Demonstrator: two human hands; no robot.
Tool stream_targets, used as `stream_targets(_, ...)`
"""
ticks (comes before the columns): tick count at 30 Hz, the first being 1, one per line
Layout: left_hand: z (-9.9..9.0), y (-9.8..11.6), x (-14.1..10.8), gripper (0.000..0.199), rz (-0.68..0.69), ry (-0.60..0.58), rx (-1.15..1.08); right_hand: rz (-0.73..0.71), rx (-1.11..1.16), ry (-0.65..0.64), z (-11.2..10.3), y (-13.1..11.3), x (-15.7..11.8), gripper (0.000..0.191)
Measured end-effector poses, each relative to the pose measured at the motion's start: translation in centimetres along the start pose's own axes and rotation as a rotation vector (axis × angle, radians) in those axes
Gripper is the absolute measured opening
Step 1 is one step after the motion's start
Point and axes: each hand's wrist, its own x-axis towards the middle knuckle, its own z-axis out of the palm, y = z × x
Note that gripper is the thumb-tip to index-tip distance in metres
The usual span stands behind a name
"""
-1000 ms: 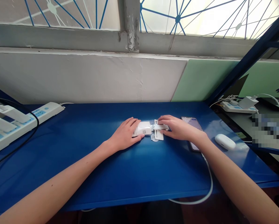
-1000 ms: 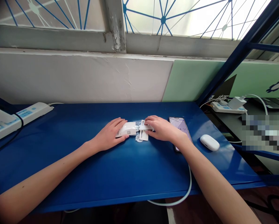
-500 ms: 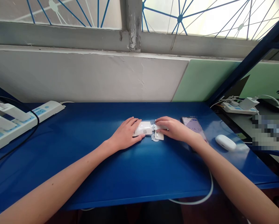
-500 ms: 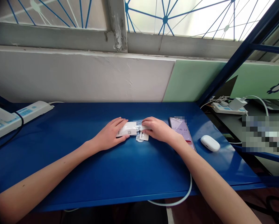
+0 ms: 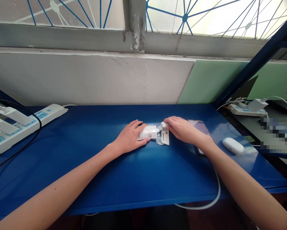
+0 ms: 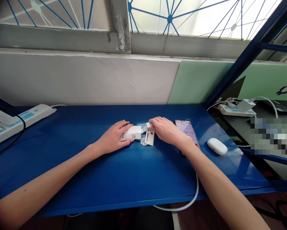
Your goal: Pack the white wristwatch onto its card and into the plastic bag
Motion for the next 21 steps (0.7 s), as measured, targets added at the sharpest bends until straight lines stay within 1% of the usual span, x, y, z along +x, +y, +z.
stream_targets(4,0.0,0.0,0.0,0.066,-0.008,-0.006,0.0,0.024,0.007,0.035,-0.6,0.1,-0.1,0.032)
stream_targets(9,0.0,0.1,0.1,0.067,-0.01,-0.02,0.022,0.066,0.044,0.157,-1.4,0.2,-0.1,0.033)
stream_targets(13,-0.1,0.1,0.0,0.069,-0.014,-0.034,0.026,0.12,0.096,0.245,-1.8,0.1,-0.1,0.029)
stream_targets(15,-0.2,0.1,0.0,0.07,-0.019,-0.042,0.026,0.165,0.175,0.316,-2.1,-0.1,0.0,0.025)
stream_targets(18,-0.3,0.2,0.0,0.07,-0.024,-0.046,0.019,0.194,0.364,0.424,-2.4,-0.6,0.0,0.017)
stream_targets(21,-0.2,0.2,0.0,0.07,-0.026,-0.04,0.008,0.221,0.542,0.501,-2.4,-1.2,0.1,0.018)
